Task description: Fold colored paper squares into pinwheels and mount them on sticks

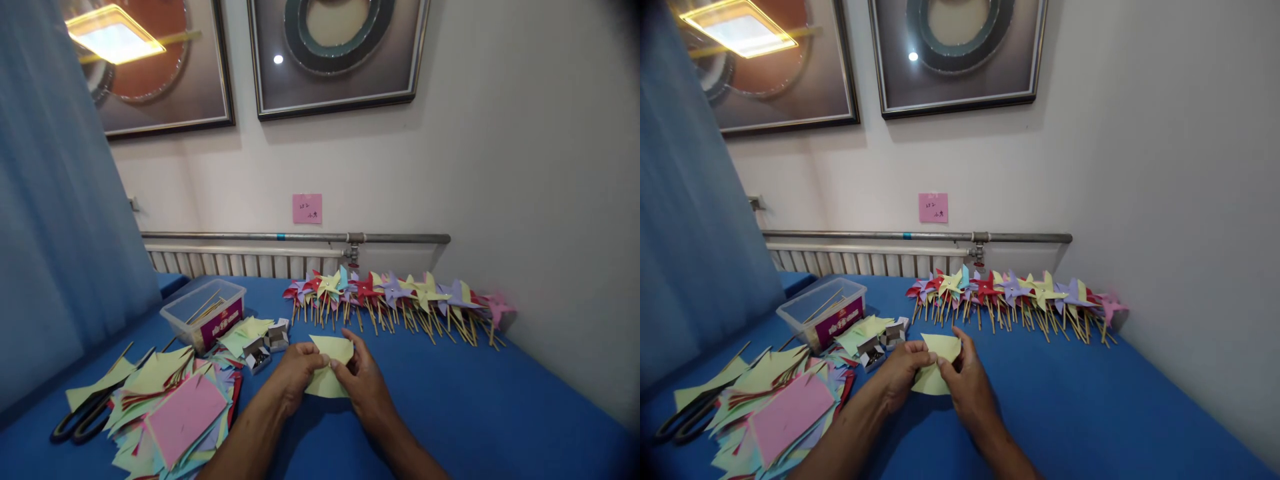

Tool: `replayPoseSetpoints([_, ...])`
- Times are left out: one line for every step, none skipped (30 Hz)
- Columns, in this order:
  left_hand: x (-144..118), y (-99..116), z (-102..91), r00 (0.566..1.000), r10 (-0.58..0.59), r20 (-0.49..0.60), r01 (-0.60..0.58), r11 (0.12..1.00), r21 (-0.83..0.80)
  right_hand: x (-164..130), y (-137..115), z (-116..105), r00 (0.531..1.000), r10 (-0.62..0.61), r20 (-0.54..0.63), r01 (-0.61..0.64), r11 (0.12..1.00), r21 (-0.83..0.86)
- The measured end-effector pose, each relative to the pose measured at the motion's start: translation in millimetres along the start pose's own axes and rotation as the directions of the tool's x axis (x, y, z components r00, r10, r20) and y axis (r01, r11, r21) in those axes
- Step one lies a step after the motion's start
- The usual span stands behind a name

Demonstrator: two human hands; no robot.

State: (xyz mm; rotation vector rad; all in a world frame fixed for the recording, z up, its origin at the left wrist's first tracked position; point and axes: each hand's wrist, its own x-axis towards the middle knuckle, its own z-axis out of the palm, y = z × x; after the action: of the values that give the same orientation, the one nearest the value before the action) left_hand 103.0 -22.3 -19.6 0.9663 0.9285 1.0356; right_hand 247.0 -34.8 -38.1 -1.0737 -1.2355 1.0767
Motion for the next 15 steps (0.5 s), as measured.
replayPoseSetpoints([-0.8,0.7,0.4,1.0,-0.001,0.001,0.001,1.0,-0.006,-0.2,-0.2,-0.2,1.0,-0.003,-0.001,0.003,1.0,-0.002])
replayPoseSetpoints([-1.8,1.6,0.7,1.0,0.0,0.004,0.0,1.0,-0.017,-0.2,-0.1,-0.4,1.0,-0.007,-0.004,0.007,1.0,-0.006])
replayPoseSetpoints([-2.9,2.7,1.0,1.0,0.0,0.011,0.0,1.0,-0.031,0.0,0.4,-0.8,1.0,-0.013,-0.008,0.013,1.0,-0.011])
replayPoseSetpoints([-4.0,3.9,1.3,1.0,0.0,0.017,0.001,0.999,-0.042,0.3,1.0,-1.2,1.0,-0.02,-0.014,0.019,1.0,-0.019])
replayPoseSetpoints([-5.0,4.9,1.6,1.0,0.001,0.018,-0.001,0.999,-0.043,0.8,1.8,-1.6,1.0,-0.022,-0.016,0.022,0.999,-0.027])
replayPoseSetpoints([-5.6,5.7,1.8,1.0,0.007,0.012,-0.006,1.0,-0.028,1.3,2.5,-2.1,1.0,-0.023,-0.021,0.022,0.999,-0.036])
replayPoseSetpoints([-5.9,6.2,2.0,1.0,0.017,0.0,-0.017,1.0,0.002,1.8,2.9,-2.4,0.999,-0.022,-0.027,0.02,0.999,-0.044])
replayPoseSetpoints([-5.6,6.3,2.2,0.999,0.031,-0.014,-0.03,0.999,0.038,2.0,2.9,-2.7,0.999,-0.022,-0.034,0.02,0.998,-0.054])
replayPoseSetpoints([-5.0,6.0,2.3,0.999,0.042,-0.025,-0.04,0.996,0.074,2.1,2.5,-2.8,0.999,-0.023,-0.04,0.021,0.998,-0.061])
replayPoseSetpoints([-3.9,5.3,2.5,0.998,0.051,-0.035,-0.047,0.994,0.103,2.0,1.8,-2.7,0.999,-0.022,-0.043,0.02,0.998,-0.063])
replayPoseSetpoints([-2.6,4.3,2.7,0.997,0.059,-0.047,-0.053,0.991,0.119,1.8,0.8,-2.6,0.999,-0.02,-0.041,0.017,0.998,-0.061])
replayPoseSetpoints([-1.2,3.2,2.8,0.996,0.063,-0.059,-0.055,0.991,0.124,1.4,-0.2,-2.5,0.999,-0.014,-0.033,0.012,0.998,-0.055])
replayPoseSetpoints([0.1,2.1,2.6,0.995,0.064,-0.074,-0.054,0.991,0.12,1.0,-1.1,-2.4,1.0,-0.006,-0.023,0.005,0.999,-0.049])
replayPoseSetpoints([1.1,1.2,2.3,0.994,0.063,-0.089,-0.053,0.992,0.112,0.5,-1.7,-2.3,1.0,0.001,-0.015,-0.002,0.999,-0.047])
replayPoseSetpoints([1.8,0.5,1.7,0.994,0.058,-0.093,-0.049,0.994,0.096,0.2,-2.0,-2.3,1.0,0.005,-0.007,-0.005,0.999,-0.049])
